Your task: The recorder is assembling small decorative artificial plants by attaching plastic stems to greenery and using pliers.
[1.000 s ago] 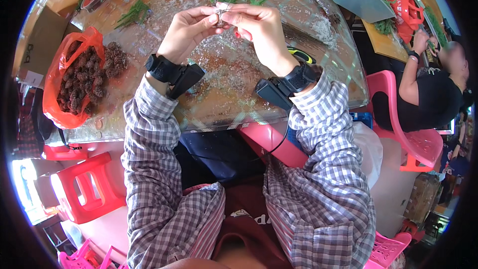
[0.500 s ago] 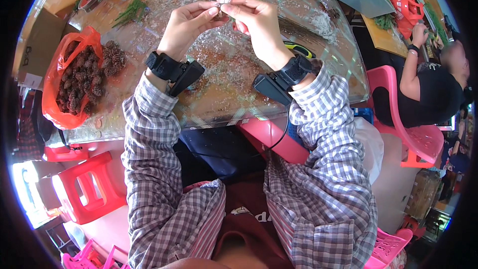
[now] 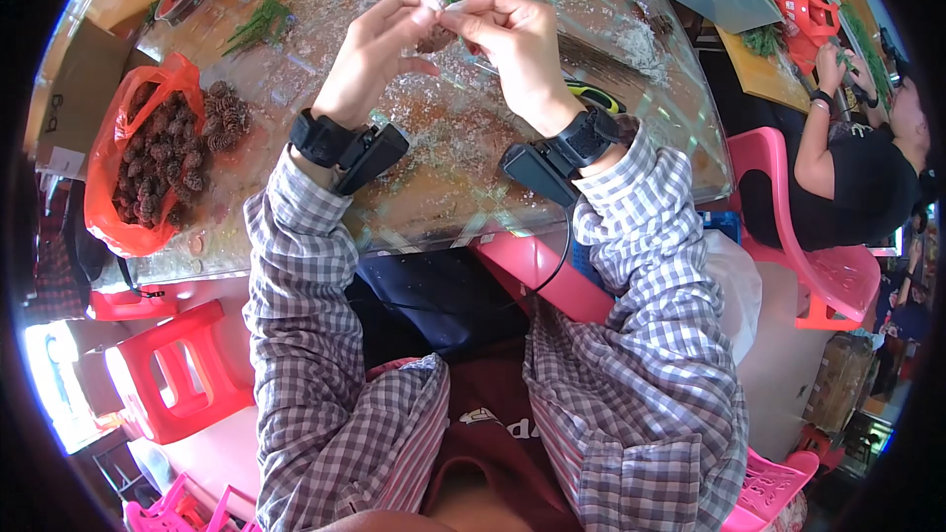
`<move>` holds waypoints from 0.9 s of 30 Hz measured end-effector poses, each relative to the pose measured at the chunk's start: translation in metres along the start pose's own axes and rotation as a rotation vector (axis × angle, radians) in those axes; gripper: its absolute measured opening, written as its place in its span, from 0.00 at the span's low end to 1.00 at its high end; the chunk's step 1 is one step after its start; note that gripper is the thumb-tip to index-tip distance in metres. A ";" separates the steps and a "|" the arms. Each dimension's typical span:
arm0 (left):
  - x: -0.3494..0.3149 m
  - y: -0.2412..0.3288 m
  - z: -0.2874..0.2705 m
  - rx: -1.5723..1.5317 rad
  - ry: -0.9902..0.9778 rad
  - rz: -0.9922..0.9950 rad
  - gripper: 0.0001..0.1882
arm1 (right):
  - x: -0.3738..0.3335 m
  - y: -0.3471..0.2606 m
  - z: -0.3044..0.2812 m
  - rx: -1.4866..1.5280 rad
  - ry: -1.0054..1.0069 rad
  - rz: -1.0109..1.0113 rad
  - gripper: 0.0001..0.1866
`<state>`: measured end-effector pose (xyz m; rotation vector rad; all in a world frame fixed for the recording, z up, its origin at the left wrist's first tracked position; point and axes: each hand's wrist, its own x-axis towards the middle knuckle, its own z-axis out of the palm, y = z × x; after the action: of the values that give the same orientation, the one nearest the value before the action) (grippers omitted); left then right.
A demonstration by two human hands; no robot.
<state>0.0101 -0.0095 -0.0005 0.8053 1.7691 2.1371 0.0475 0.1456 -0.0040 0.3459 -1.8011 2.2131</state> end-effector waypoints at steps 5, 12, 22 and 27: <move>-0.003 0.002 -0.014 -0.421 -0.180 -0.276 0.15 | -0.002 -0.002 0.002 0.042 -0.075 -0.034 0.00; -0.001 -0.008 -0.012 -0.547 -0.214 -0.165 0.18 | -0.001 -0.003 0.001 0.090 -0.066 -0.023 0.00; -0.007 0.013 0.017 0.989 0.172 0.780 0.19 | -0.001 0.001 0.008 0.250 0.160 0.102 0.01; -0.006 0.010 0.019 0.978 0.143 0.685 0.21 | 0.001 0.006 0.000 0.296 0.107 0.117 0.03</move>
<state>0.0273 0.0003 0.0096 1.7015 2.9813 1.5144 0.0442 0.1450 -0.0090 0.1789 -1.4759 2.5324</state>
